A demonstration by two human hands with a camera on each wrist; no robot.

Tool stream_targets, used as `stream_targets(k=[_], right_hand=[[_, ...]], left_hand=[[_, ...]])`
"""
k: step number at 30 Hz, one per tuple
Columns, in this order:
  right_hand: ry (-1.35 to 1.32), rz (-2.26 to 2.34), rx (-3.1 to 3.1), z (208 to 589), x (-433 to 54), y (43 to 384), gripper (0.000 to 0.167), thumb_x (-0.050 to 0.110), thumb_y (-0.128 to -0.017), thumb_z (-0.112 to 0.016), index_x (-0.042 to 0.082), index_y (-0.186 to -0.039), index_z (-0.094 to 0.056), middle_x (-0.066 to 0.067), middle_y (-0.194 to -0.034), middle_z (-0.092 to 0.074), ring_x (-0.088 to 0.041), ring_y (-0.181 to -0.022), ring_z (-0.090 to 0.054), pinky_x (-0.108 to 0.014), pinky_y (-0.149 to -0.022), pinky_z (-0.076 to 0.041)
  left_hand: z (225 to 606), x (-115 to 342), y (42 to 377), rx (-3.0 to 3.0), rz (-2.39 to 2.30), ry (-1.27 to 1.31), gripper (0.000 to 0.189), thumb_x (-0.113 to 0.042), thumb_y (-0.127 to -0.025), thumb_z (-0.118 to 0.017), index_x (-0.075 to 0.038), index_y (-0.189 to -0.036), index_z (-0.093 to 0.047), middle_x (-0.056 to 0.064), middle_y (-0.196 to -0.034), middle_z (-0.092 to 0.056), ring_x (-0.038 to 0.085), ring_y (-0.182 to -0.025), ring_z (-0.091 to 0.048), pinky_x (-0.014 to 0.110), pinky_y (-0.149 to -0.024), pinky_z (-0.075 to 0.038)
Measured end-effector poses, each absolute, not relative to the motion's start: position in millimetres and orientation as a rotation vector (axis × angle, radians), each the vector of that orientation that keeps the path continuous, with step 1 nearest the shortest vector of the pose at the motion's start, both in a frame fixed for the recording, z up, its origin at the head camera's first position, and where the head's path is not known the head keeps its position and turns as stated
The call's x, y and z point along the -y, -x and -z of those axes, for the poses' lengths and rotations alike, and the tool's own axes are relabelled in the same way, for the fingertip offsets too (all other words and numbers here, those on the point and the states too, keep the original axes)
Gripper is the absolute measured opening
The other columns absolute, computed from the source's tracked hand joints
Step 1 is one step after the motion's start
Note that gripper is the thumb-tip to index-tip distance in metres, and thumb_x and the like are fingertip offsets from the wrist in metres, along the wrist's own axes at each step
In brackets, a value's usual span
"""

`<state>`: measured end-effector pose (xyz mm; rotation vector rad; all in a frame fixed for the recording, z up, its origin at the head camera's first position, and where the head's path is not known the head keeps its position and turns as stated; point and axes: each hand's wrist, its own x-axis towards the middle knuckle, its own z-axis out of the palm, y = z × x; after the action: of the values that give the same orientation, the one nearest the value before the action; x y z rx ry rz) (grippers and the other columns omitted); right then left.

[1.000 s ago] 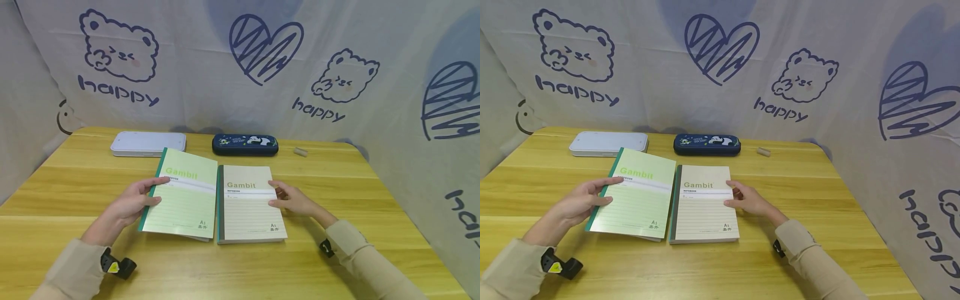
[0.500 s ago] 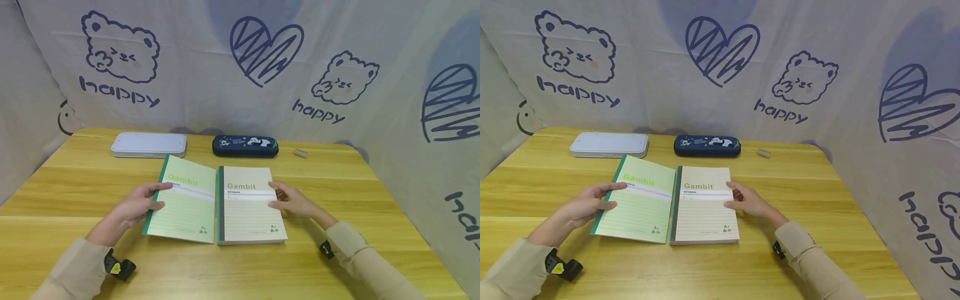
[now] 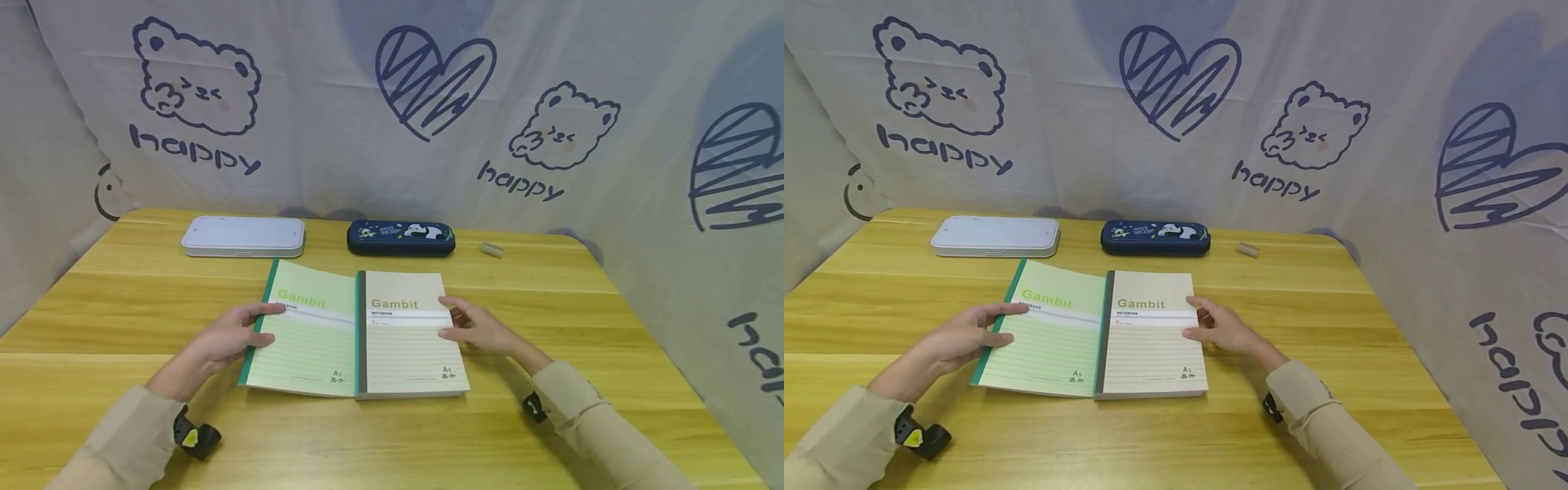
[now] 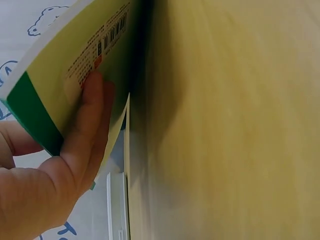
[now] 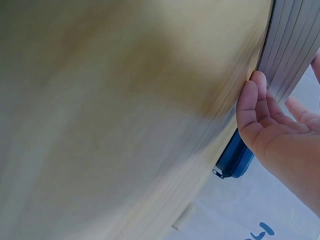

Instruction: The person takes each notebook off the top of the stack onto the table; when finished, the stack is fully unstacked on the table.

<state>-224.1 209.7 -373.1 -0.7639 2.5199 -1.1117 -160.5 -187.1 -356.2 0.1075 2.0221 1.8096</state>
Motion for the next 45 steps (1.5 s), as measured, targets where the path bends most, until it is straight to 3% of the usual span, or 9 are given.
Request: stream_targets(k=[8, 14, 22, 29, 38, 45], right_hand=[[0.759, 1.099, -2.527, 371.2, -208.8, 222.8, 0.058, 0.017, -0.086, -0.061, -0.005, -0.133, -0.034, -0.013, -0.1, -0.053, -0.022, -0.087, -0.05, -0.035, -0.077, -0.043], [0.757, 1.104, -2.521, 370.7, -208.4, 222.6, 0.058, 0.017, -0.086, -0.06, -0.005, -0.133, -0.034, -0.014, -0.1, -0.053, -0.022, -0.087, -0.05, -0.036, -0.078, -0.043], [0.763, 1.104, -2.522, 371.4, -209.0, 222.9, 0.059, 0.018, -0.086, -0.06, -0.005, -0.133, -0.033, -0.014, -0.101, -0.053, -0.022, -0.088, -0.051, -0.036, -0.079, -0.043], [0.761, 1.106, -2.522, 372.0, -208.9, 223.2, 0.059, 0.018, -0.086, -0.061, -0.005, -0.133, -0.033, -0.014, -0.102, -0.053, -0.022, -0.088, -0.051, -0.035, -0.079, -0.043], [0.763, 1.113, -2.516, 369.0, -207.6, 221.2, 0.058, 0.015, -0.086, -0.06, -0.006, -0.133, -0.033, -0.015, -0.101, -0.053, -0.023, -0.088, -0.051, -0.035, -0.079, -0.043], [0.783, 1.107, -2.523, 370.2, -208.2, 222.7, 0.057, 0.015, -0.086, -0.06, -0.007, -0.132, -0.034, -0.015, -0.1, -0.053, -0.023, -0.086, -0.051, -0.036, -0.078, -0.043]], left_hand=[[358.1, 191.3, 161.5, -2.087, -1.703, -0.128, 0.055, 0.011, -0.083, -0.051, 0.011, -0.133, -0.028, 0.032, -0.133, -0.019, 0.021, -0.085, -0.052, 0.033, -0.069, -0.049], [355.3, 195.9, 161.3, -2.226, -1.51, -0.201, 0.052, 0.007, -0.08, -0.058, 0.01, -0.128, -0.037, 0.033, -0.128, -0.028, 0.025, -0.087, -0.05, 0.034, -0.07, -0.048], [351.9, 206.0, 163.6, -2.296, -1.38, -0.296, 0.051, -0.001, -0.079, -0.063, 0.012, -0.123, -0.042, 0.024, -0.111, -0.046, 0.024, -0.086, -0.049, 0.034, -0.069, -0.047], [350.0, 213.9, 163.9, -2.327, -1.335, -0.33, 0.051, -0.003, -0.08, -0.062, 0.013, -0.123, -0.04, 0.032, -0.119, -0.041, 0.028, -0.093, -0.048, 0.033, -0.066, -0.045], [348.6, 215.1, 164.0, -2.374, -1.298, -0.361, 0.048, -0.004, -0.082, -0.06, 0.014, -0.122, -0.04, 0.031, -0.119, -0.042, 0.04, -0.104, -0.046, 0.039, -0.077, -0.046], [343.9, 208.8, 166.3, -2.453, -1.257, -0.38, 0.048, -0.006, -0.083, -0.06, 0.014, -0.122, -0.042, 0.028, -0.116, -0.047, 0.038, -0.102, -0.047, 0.045, -0.083, -0.041]])
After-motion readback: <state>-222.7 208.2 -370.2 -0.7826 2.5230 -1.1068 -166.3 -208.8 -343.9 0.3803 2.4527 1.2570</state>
